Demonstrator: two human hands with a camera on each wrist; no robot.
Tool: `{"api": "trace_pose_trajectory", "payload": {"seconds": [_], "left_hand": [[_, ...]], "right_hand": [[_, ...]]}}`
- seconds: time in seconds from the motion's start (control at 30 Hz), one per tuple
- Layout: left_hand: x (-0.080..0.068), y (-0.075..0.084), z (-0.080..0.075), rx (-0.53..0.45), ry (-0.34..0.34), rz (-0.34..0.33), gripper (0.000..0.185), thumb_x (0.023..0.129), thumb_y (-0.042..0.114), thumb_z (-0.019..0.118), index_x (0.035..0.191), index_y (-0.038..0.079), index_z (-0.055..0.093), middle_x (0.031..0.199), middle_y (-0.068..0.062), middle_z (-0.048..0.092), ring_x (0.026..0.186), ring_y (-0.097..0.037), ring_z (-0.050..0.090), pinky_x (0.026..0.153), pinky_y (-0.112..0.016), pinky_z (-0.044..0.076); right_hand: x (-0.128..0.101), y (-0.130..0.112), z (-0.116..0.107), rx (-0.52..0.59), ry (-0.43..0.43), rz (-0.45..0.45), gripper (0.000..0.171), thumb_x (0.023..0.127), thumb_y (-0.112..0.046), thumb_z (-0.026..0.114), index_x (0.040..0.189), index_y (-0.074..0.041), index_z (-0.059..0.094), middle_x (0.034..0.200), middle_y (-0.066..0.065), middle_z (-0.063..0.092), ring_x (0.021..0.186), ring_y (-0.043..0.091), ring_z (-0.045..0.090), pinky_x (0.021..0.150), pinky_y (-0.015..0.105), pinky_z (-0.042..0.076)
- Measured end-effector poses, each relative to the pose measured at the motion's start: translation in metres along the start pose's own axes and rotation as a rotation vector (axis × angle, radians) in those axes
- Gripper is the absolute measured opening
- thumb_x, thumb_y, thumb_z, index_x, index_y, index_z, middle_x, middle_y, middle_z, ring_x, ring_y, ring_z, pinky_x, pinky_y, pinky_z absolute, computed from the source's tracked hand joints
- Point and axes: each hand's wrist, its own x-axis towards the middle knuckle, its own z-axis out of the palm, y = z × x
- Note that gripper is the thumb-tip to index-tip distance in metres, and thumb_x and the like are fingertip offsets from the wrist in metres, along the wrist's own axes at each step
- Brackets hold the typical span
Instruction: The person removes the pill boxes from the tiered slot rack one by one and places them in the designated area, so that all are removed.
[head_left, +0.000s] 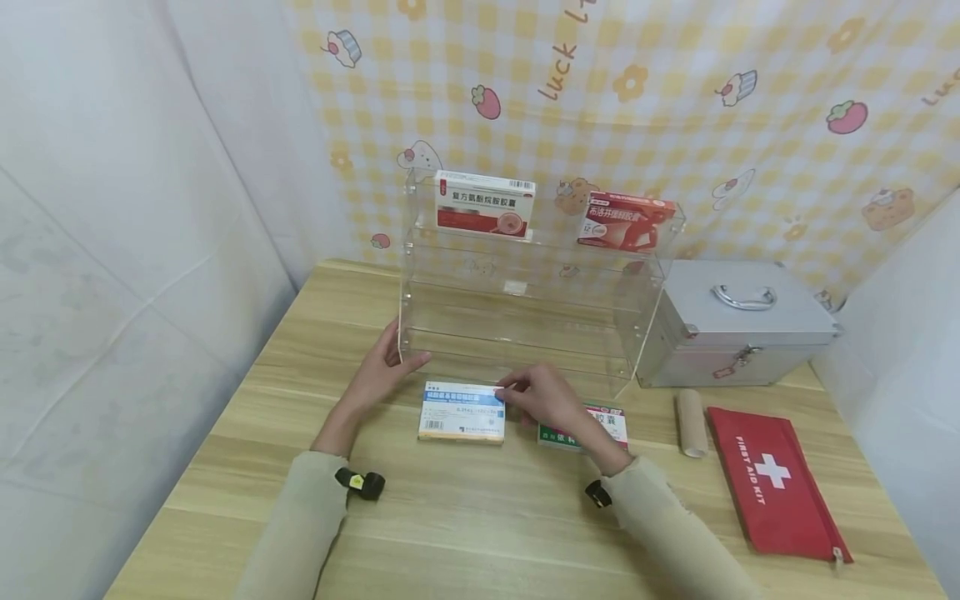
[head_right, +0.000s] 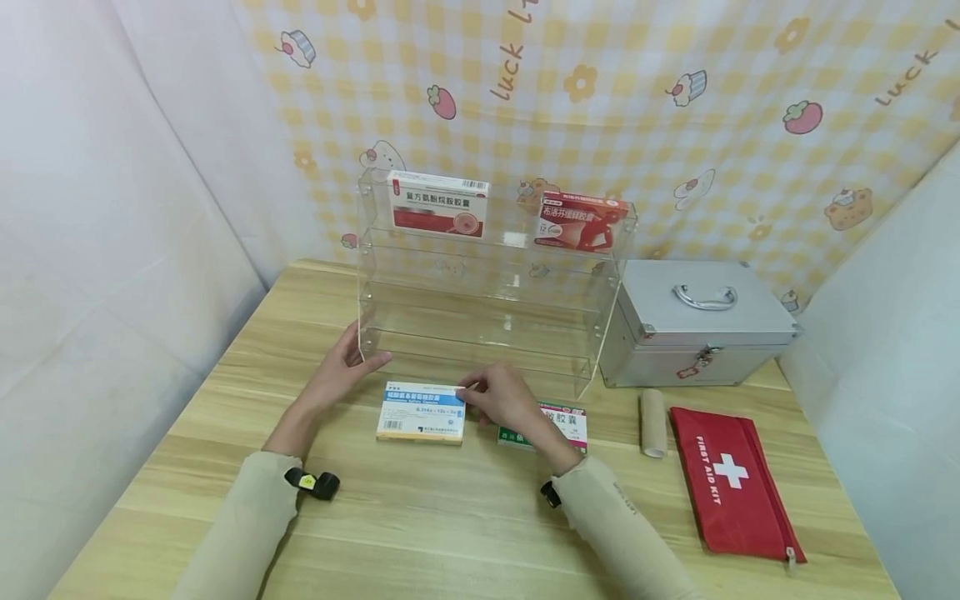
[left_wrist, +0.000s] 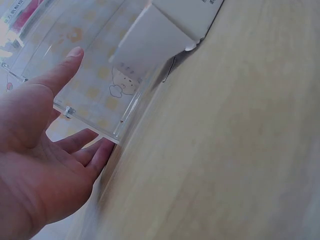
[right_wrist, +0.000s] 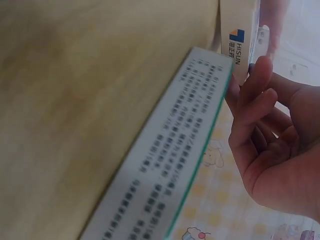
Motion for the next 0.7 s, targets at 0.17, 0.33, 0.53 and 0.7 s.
{"api": "trace_pose_trajectory", "payload": {"seconds": [0.17,0.33,0.53,0.7], "left_hand": [[0.0,0.0,-0.001,0.006,-0.002,-0.014,0.085,0.086,0.044,0.074,0.151,0.049,0.02,0.16,-0.006,0.022,0.141,-0.033,0.03,0.113,-0.047,0.03],[0.0,0.0,-0.001,-0.012,-0.009,-0.02,0.087,0.086,0.042,0.074,0.153,0.045,0.019,0.16,-0.008,0.021,0.141,-0.034,0.029,0.113,-0.048,0.029],[-0.008,0.015,-0.003,-0.029,-0.031,-0.04,0.087,0.09,0.032,0.073,0.157,0.035,0.016,0.161,-0.011,0.018,0.141,-0.037,0.027,0.113,-0.05,0.028],[-0.011,0.029,0.0,-0.02,-0.039,-0.047,0.088,0.091,0.029,0.072,0.158,0.027,0.016,0.159,-0.015,0.02,0.14,-0.038,0.029,0.112,-0.05,0.03]], "right_hand": [[0.002,0.002,0.006,-0.036,0.022,0.032,0.017,0.092,-0.023,0.071,0.103,-0.011,0.076,0.08,0.0,0.069,0.047,0.019,0.061,0.042,0.029,0.052],[0.003,0.003,0.008,-0.047,0.04,0.027,0.016,0.092,-0.022,0.071,0.103,-0.01,0.075,0.08,0.0,0.068,0.048,0.018,0.061,0.043,0.029,0.052],[-0.009,-0.007,0.001,-0.112,0.094,-0.019,0.021,0.093,-0.027,0.07,0.107,-0.012,0.075,0.082,-0.002,0.069,0.055,0.013,0.06,0.045,0.027,0.05],[-0.026,-0.023,-0.053,-0.103,0.203,-0.092,0.025,0.096,-0.026,0.065,0.115,-0.01,0.071,0.088,-0.001,0.07,0.058,0.018,0.06,0.044,0.03,0.05]]}}
